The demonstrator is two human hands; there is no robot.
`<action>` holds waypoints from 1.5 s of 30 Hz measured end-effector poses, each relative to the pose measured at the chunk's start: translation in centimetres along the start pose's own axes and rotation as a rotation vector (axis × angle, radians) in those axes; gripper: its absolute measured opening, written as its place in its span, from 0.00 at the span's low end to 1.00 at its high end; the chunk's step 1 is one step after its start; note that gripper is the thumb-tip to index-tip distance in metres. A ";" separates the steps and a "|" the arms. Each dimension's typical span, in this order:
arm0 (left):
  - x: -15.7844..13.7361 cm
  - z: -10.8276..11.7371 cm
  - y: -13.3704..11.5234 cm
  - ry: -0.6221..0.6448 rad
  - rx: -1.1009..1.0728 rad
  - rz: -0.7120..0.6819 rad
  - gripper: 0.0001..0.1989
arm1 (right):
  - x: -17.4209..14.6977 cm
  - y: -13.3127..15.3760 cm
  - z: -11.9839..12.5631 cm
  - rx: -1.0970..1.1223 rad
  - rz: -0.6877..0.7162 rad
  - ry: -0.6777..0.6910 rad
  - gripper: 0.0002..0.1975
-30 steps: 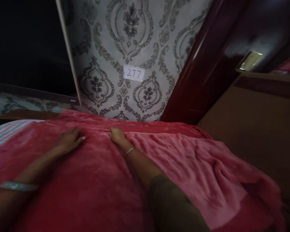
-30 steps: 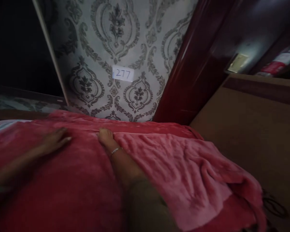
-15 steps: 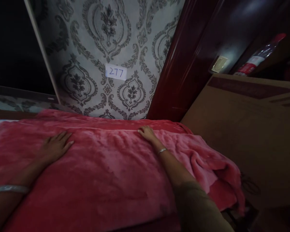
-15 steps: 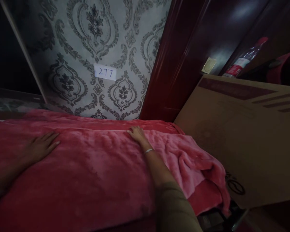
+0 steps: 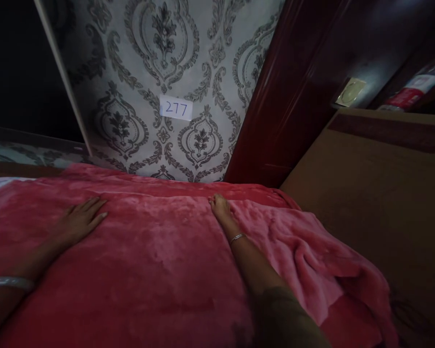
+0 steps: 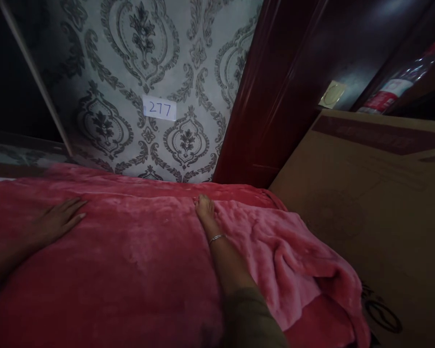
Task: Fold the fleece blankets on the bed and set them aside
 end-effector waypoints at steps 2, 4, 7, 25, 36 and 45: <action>0.0 0.0 0.2 0.003 -0.001 0.007 0.33 | -0.3 0.0 -0.1 -0.024 -0.009 0.003 0.08; 0.0 0.4 0.0 0.021 -0.008 0.020 0.33 | -0.6 0.1 0.0 -0.043 -0.011 0.012 0.09; 0.4 2.1 -2.1 0.078 -0.006 0.082 0.32 | -0.8 0.2 0.5 -0.065 -0.009 0.041 0.11; 4.8 -2.3 -20.1 0.055 -0.163 -0.440 0.34 | -1.8 -10.6 7.8 -0.360 -0.033 0.157 0.16; 5.9 -2.2 -20.1 0.060 -0.131 -0.394 0.35 | -0.5 -13.7 10.4 -0.404 -0.114 0.073 0.14; 5.9 -1.9 -20.2 0.048 -0.100 -0.375 0.35 | 0.9 -13.8 9.6 -0.354 -0.091 0.060 0.12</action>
Point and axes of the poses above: each hand's wrist, its own x-axis towards the middle knuckle, its own z-axis out of the back of the hand, y = z × x, the point moved 3 cm from there along x, towards the middle knuckle, and after that the axes turned 8 degrees about -z, right-handed, at the moved point
